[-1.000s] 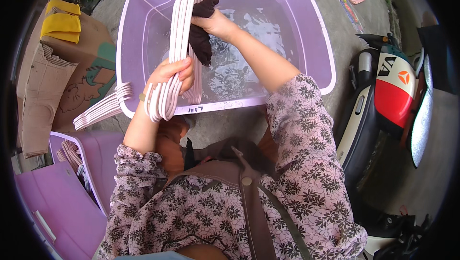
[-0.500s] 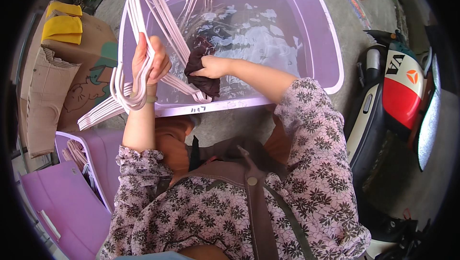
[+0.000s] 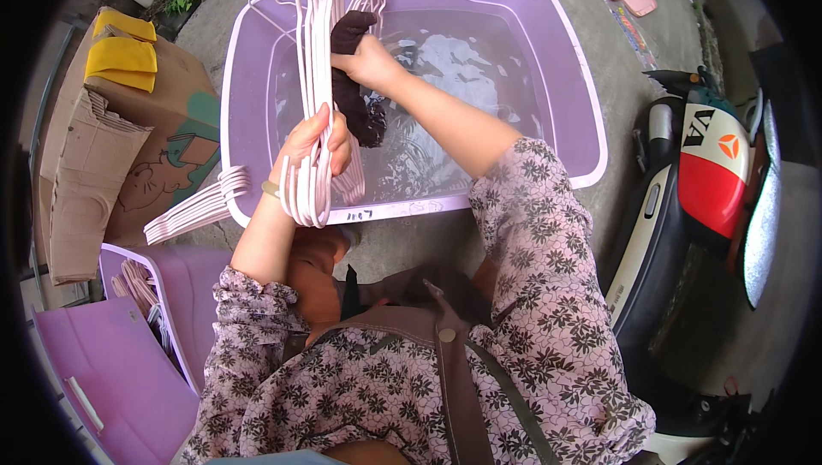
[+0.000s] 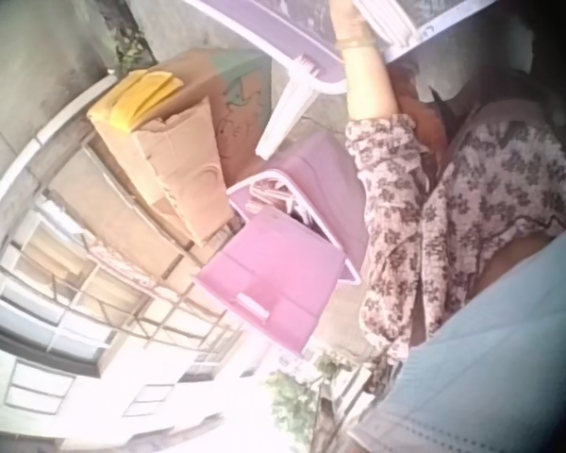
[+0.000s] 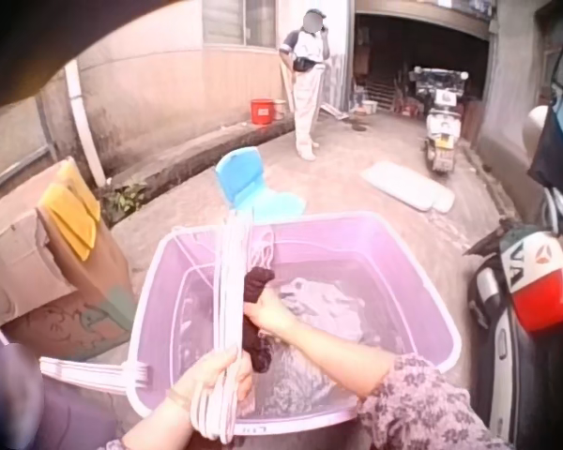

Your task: The person gathers hangers from a rack, sits down, and wipes a stack of hangers with a cloth inside a tub of water.

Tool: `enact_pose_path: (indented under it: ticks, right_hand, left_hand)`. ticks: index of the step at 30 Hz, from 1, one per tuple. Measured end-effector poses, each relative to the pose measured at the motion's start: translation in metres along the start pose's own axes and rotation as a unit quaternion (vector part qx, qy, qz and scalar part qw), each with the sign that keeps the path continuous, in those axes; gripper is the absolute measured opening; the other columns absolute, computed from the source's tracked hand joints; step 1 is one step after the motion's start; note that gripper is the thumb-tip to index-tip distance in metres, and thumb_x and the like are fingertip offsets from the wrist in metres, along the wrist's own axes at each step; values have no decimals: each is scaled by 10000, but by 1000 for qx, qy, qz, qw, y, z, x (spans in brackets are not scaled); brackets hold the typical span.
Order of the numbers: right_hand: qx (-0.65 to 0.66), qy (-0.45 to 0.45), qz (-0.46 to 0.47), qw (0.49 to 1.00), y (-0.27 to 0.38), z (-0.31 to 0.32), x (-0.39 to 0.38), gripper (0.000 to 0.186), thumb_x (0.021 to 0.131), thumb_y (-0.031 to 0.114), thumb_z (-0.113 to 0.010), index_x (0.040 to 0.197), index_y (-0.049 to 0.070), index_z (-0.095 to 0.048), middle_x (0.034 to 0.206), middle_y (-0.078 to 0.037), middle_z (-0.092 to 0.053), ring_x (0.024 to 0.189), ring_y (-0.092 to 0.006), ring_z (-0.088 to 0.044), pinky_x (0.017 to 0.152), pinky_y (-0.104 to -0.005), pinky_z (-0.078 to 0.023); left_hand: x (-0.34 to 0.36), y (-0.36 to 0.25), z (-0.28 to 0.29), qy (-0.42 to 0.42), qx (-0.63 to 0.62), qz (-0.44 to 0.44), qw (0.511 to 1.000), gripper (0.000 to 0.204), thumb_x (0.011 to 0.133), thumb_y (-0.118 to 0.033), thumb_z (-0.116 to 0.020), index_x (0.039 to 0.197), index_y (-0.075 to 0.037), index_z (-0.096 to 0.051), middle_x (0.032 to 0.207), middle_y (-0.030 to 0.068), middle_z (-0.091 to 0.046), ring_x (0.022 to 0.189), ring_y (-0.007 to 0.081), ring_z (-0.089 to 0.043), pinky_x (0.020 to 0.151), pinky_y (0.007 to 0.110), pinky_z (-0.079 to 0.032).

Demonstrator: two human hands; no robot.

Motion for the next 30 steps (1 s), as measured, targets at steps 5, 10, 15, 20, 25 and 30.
enact_pose_path:
  ticks: [5,10,15,20,25,30]
  right_hand:
    - [33,-27,66,997,45,29,31,201,778,141,-672,926,20,-610,818,-20,-619,734,-112,-583,677,-274,-469]
    - [-140,-37,147,978,83,55,49,251,715,57,-627,959,1,-607,855,-78,-643,814,-167,-598,746,-307,-469]
    - [-302,-69,299,903,132,53,26,325,698,75,-671,1016,73,-604,928,-111,-642,822,-272,-623,725,-310,-484]
    - [-498,22,426,755,163,27,8,316,673,50,-635,979,115,-595,1055,-43,-618,825,-276,-610,662,-337,-502]
    - [-630,58,476,611,171,-3,-17,328,683,49,-586,1005,109,-600,1210,-11,-549,998,-281,-540,798,-353,-476]
    - [-673,124,427,591,157,-19,-41,259,728,129,-541,964,98,-644,1259,29,-498,1144,-281,-437,1045,-427,-314]
  left_hand:
    - [3,17,3,37,27,27,999,469,922,-430,-431,629,-66,-468,511,88,-513,446,168,-554,426,249,-459]
    - [-2,20,1,52,39,46,997,458,919,-421,-442,628,-68,-470,505,113,-522,440,170,-540,424,243,-432]
    - [-6,19,5,39,46,57,997,455,917,-420,-449,626,-70,-471,501,106,-517,437,158,-533,416,242,-423]
    - [-6,17,1,64,64,54,994,469,925,-426,-432,619,-73,-473,502,82,-509,457,142,-533,425,232,-426]
    - [-3,18,-6,52,84,70,993,477,942,-405,-398,603,-75,-456,494,111,-530,413,154,-534,401,222,-430]
    - [3,24,-7,62,102,75,990,476,947,-406,-388,599,-86,-446,503,106,-540,434,147,-542,421,227,-434]
Point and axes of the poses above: each hand's wrist, its own x-axis towards the middle knuckle, its own z-axis out of the back of the hand, y = z × x, the point moved 9 cm from there along x, towards the middle knuckle
